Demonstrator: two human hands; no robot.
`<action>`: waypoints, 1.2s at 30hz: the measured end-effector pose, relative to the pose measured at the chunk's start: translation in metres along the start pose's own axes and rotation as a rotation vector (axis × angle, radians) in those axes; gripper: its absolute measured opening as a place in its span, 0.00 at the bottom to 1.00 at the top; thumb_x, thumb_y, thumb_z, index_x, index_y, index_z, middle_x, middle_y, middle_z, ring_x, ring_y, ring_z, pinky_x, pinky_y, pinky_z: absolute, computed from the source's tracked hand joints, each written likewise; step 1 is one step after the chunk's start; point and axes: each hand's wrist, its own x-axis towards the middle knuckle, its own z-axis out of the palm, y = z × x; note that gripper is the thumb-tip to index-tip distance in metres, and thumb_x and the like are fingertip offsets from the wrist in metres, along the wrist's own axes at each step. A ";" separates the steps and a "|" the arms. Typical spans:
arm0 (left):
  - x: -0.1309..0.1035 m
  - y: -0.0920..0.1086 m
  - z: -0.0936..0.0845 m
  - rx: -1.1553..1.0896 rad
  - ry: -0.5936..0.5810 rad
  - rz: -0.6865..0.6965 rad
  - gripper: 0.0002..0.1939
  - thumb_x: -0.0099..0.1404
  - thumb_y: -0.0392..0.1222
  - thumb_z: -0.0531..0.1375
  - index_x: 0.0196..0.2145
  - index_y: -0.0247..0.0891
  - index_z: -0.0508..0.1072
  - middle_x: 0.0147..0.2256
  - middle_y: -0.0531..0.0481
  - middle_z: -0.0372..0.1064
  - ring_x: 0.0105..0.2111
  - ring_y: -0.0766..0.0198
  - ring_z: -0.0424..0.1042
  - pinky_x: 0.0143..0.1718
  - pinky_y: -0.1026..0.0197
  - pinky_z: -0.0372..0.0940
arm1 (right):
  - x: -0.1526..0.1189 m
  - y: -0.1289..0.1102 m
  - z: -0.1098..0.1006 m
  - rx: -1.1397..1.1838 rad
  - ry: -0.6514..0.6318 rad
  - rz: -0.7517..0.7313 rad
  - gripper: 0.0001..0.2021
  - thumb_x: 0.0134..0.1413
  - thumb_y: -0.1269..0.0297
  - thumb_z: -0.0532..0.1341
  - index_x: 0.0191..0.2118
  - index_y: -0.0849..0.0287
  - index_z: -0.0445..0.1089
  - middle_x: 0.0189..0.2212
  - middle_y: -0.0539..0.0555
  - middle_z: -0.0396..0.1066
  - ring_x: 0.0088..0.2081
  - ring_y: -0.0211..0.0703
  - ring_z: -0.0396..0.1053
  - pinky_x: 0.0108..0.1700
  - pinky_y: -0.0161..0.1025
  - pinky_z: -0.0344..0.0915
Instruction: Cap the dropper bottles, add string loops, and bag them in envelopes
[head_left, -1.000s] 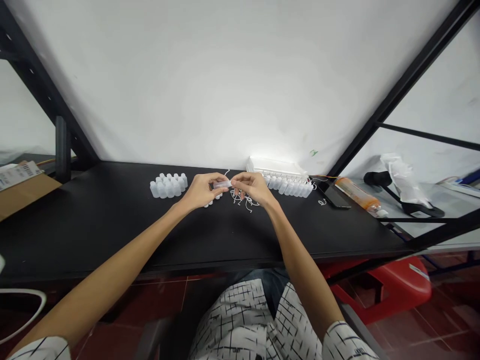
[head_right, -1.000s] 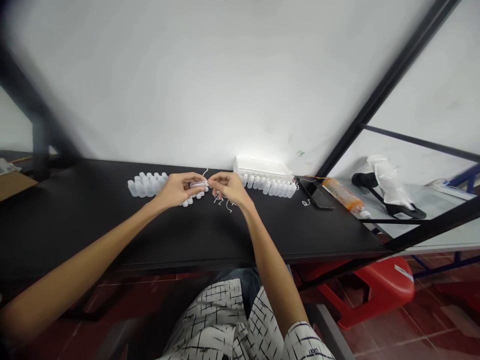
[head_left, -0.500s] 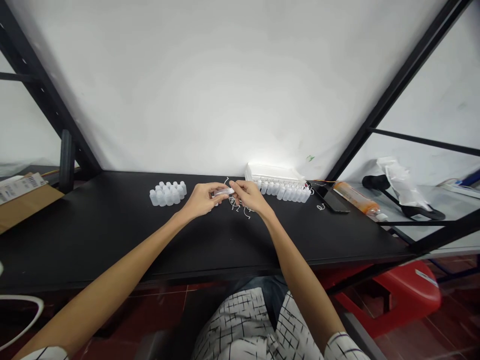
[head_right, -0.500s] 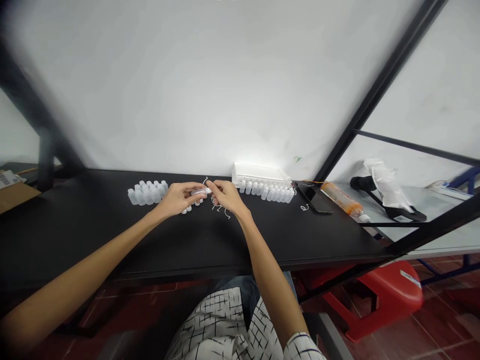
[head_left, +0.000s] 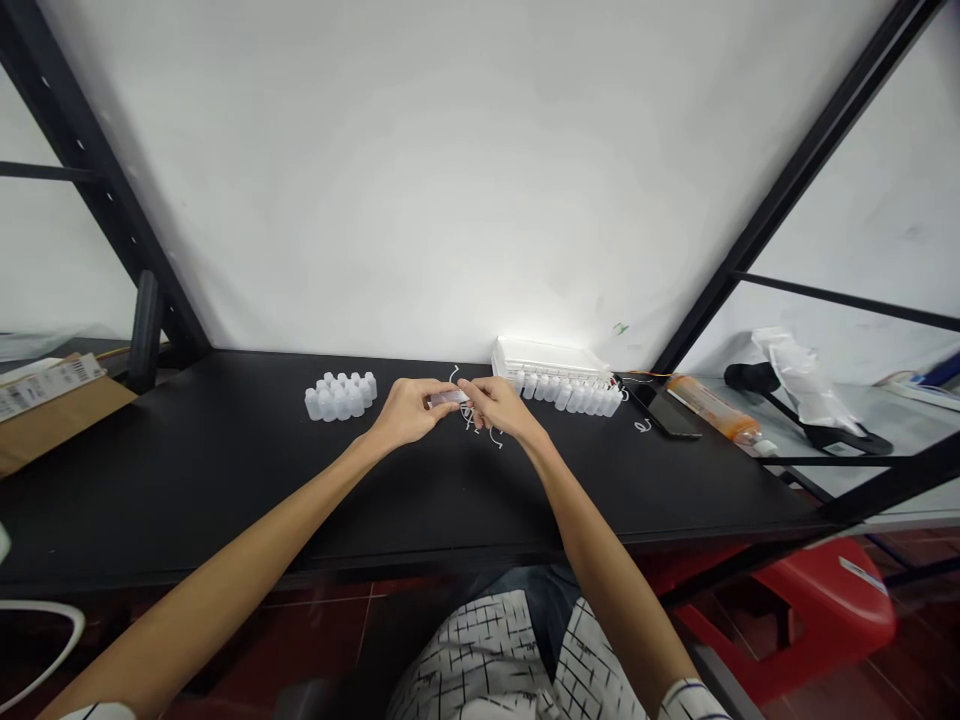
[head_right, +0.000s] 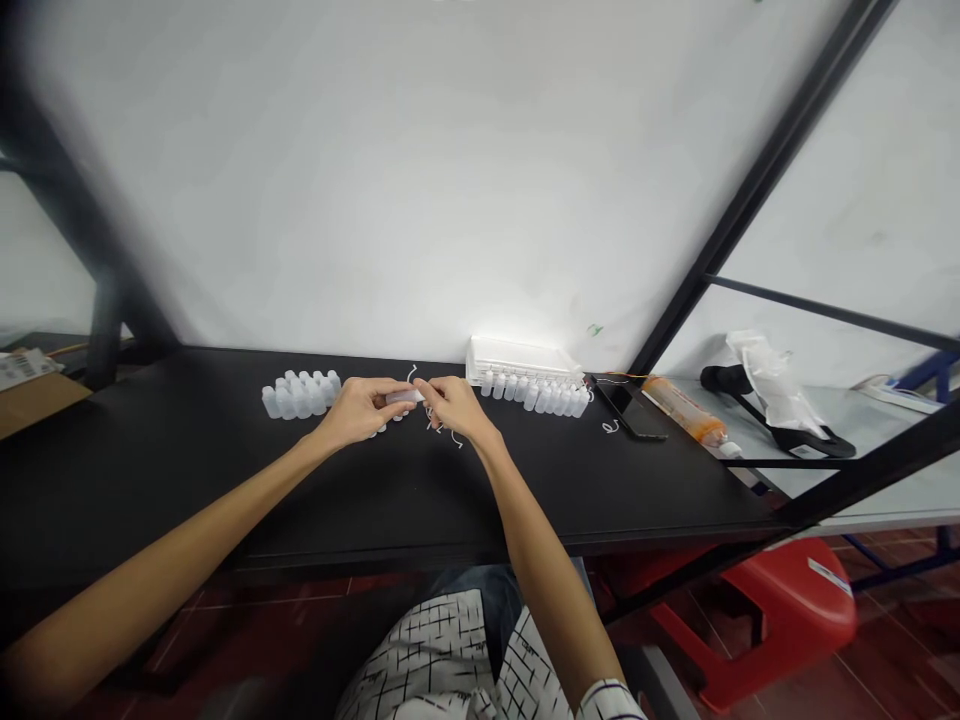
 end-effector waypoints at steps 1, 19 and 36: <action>0.000 0.001 0.000 -0.038 -0.029 -0.032 0.16 0.58 0.43 0.65 0.41 0.32 0.81 0.27 0.46 0.77 0.22 0.64 0.69 0.24 0.63 0.62 | 0.000 0.000 -0.002 0.043 -0.028 0.022 0.26 0.60 0.41 0.55 0.23 0.60 0.64 0.13 0.47 0.63 0.15 0.35 0.64 0.18 0.30 0.57; -0.001 0.005 0.000 -0.132 -0.067 -0.089 0.18 0.60 0.46 0.63 0.44 0.31 0.80 0.25 0.46 0.76 0.23 0.63 0.71 0.24 0.63 0.64 | -0.006 -0.002 0.000 0.008 0.082 -0.061 0.24 0.61 0.41 0.54 0.25 0.58 0.63 0.14 0.46 0.62 0.16 0.34 0.62 0.22 0.32 0.59; 0.001 0.011 -0.003 -0.083 -0.120 -0.039 0.17 0.64 0.49 0.58 0.37 0.34 0.81 0.21 0.50 0.71 0.20 0.66 0.66 0.21 0.65 0.59 | -0.003 -0.002 0.003 0.208 0.109 -0.064 0.23 0.56 0.41 0.59 0.29 0.59 0.66 0.23 0.48 0.68 0.18 0.35 0.67 0.24 0.33 0.62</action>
